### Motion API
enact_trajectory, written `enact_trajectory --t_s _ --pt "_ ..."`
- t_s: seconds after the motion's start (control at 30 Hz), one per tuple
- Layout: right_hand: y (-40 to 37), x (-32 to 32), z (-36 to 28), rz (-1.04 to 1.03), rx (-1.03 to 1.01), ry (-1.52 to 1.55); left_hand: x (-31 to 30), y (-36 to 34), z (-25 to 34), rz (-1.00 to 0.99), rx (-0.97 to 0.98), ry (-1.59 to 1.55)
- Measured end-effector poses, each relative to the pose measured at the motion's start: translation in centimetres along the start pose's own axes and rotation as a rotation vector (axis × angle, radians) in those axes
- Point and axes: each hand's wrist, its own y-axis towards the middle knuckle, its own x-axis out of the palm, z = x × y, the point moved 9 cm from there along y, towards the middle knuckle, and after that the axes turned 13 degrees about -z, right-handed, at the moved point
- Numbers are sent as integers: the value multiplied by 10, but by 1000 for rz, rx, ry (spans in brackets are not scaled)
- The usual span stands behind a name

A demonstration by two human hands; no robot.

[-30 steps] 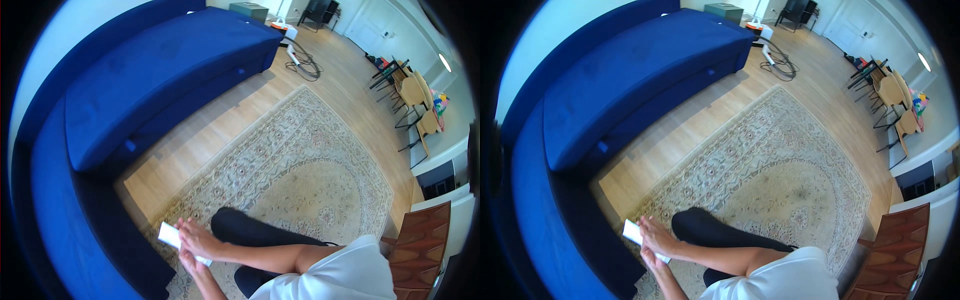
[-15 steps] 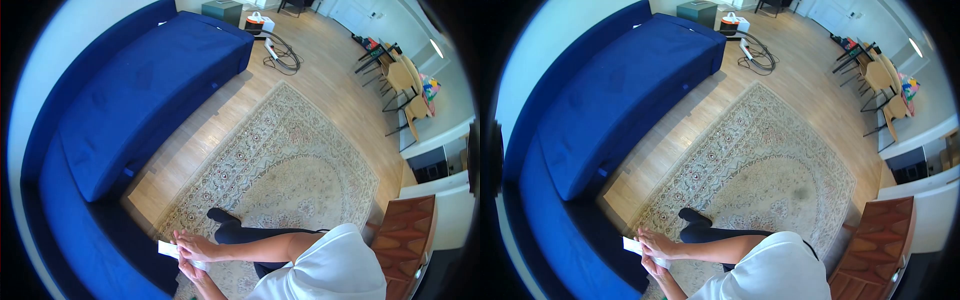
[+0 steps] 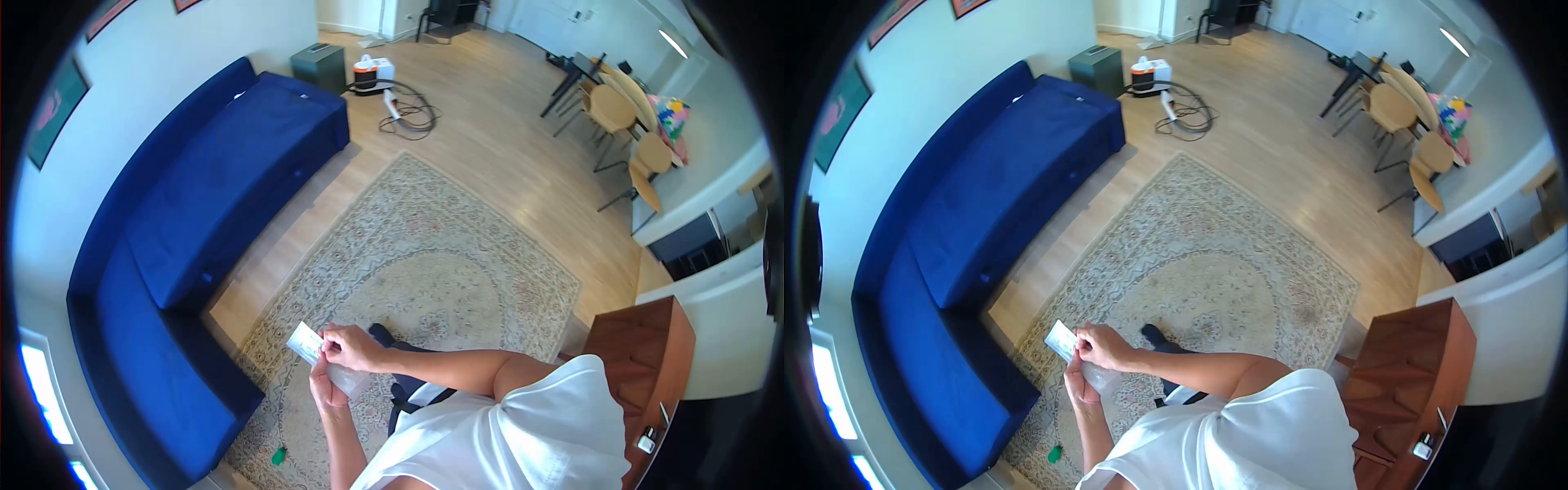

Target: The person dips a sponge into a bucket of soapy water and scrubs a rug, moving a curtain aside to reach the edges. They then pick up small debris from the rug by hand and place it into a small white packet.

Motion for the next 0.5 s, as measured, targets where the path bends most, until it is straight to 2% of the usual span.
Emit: enact_trajectory --t_s 0.13,0.3,0.4,0.5 --pt "-52 -88 1 180 65 -14 47 25 -63 -50 -195 86" --pt "-114 -218 44 401 97 32 115 95 -164 -103 -397 316" --pt "-159 -315 83 539 169 83 147 161 -247 -137 -507 411" --pt "-203 -417 129 588 246 117 211 225 -347 -305 -621 662"
